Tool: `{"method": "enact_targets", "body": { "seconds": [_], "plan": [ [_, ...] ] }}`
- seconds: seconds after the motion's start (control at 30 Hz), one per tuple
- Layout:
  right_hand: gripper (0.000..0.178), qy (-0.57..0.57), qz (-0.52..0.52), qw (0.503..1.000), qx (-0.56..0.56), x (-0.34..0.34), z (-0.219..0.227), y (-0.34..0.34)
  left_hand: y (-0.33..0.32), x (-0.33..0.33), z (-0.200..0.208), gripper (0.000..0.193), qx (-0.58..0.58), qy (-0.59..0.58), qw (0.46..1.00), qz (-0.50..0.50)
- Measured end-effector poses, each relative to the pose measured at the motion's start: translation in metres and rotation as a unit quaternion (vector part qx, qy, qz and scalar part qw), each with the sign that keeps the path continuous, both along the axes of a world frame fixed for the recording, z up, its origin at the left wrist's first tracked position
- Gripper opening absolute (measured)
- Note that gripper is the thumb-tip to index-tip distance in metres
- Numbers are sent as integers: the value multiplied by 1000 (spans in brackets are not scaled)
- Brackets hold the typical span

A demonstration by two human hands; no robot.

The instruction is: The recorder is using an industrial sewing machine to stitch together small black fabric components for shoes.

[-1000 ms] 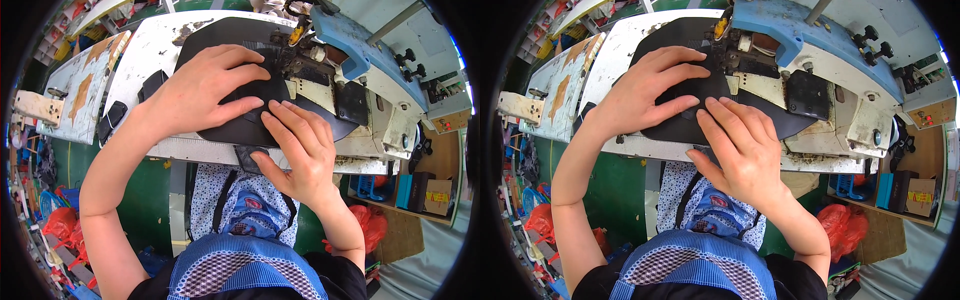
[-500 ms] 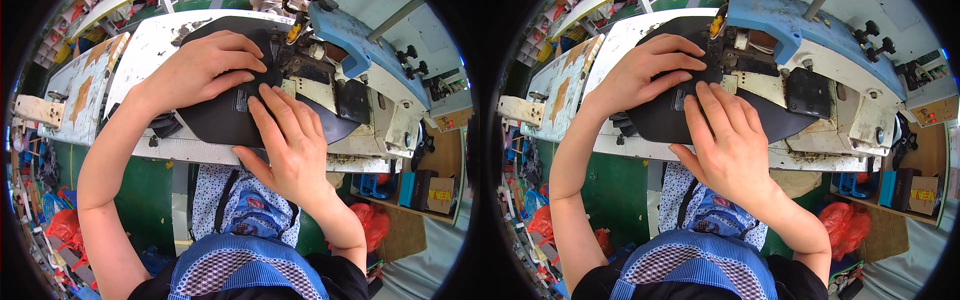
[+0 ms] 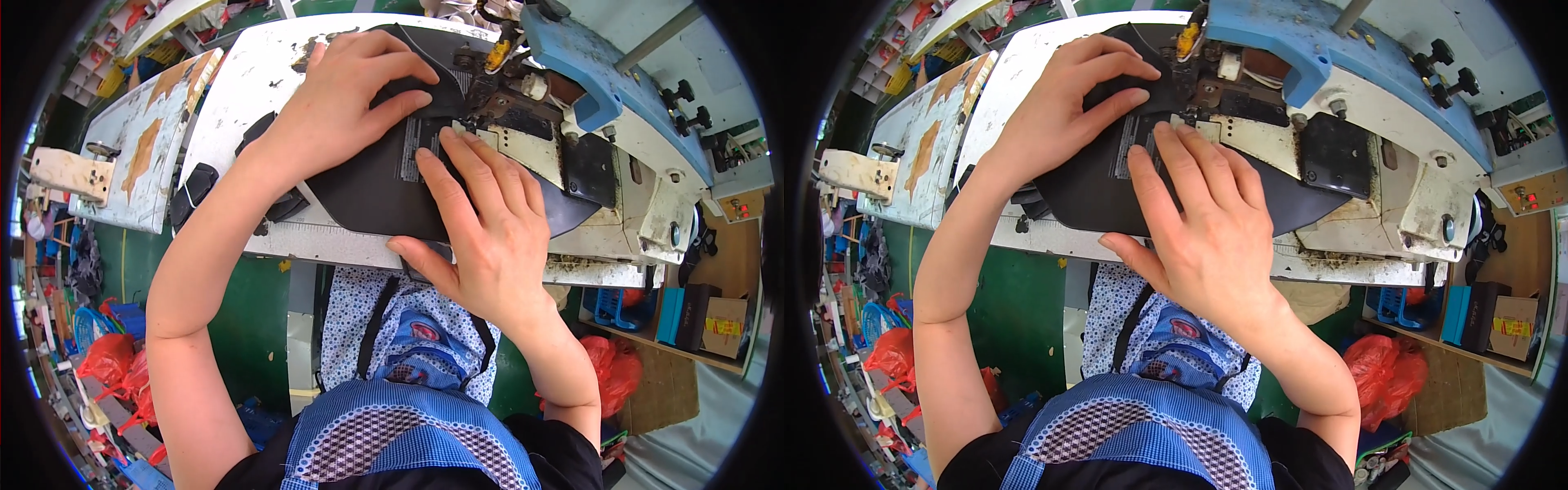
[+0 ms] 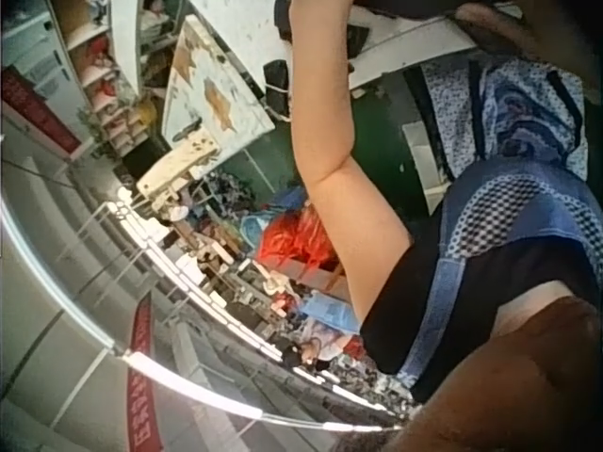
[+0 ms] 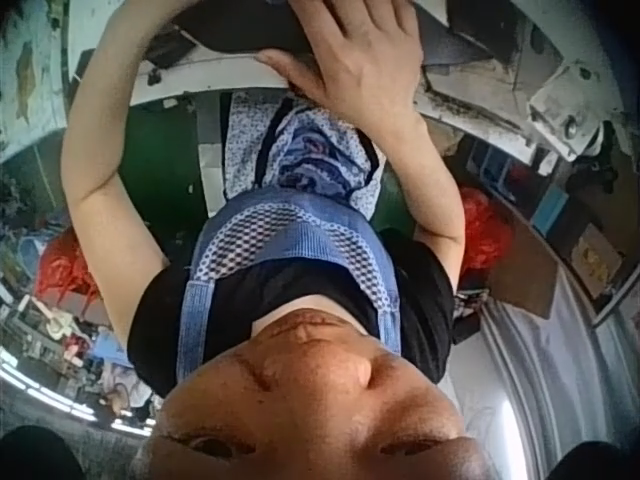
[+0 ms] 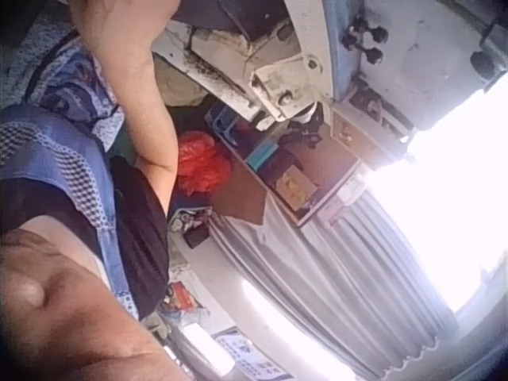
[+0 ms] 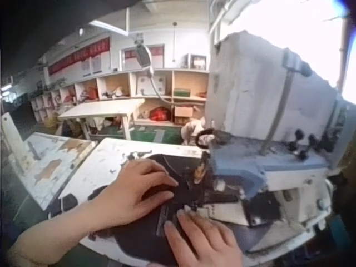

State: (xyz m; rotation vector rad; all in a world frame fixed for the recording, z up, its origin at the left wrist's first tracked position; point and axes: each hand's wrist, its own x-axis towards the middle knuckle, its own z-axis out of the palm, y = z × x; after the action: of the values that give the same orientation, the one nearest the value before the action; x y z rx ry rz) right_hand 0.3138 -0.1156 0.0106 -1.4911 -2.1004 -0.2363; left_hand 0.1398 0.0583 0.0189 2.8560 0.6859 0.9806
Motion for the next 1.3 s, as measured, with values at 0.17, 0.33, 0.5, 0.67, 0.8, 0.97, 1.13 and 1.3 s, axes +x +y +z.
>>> {"method": "enact_targets", "body": {
  "seconds": [0.17,0.33,0.5,0.67,0.8,0.97,1.13,1.3],
  "plan": [
    [50,61,121,987,89,12,-11,-2,42,-22,-1,21,-103,-23,994,-19],
    [39,107,144,984,19,27,-53,-61,67,-108,-33,24,-321,-192,921,110],
    [34,116,79,982,-129,14,-114,-39,27,-176,-127,25,-189,-3,962,198],
    [28,97,86,987,-95,15,-135,-42,-68,-114,-123,26,-253,-148,942,165],
    [16,163,-42,966,-197,15,-131,-34,-135,-53,-141,40,-99,31,981,-163],
    [16,169,189,966,-55,3,-28,-64,-145,-41,-160,49,-150,70,981,-104],
    [39,98,93,981,139,22,28,-35,-146,-33,-107,36,-87,-68,959,-259],
    [49,82,69,983,147,33,0,-20,-131,-37,-25,42,14,-142,972,-188]
  ]
}}
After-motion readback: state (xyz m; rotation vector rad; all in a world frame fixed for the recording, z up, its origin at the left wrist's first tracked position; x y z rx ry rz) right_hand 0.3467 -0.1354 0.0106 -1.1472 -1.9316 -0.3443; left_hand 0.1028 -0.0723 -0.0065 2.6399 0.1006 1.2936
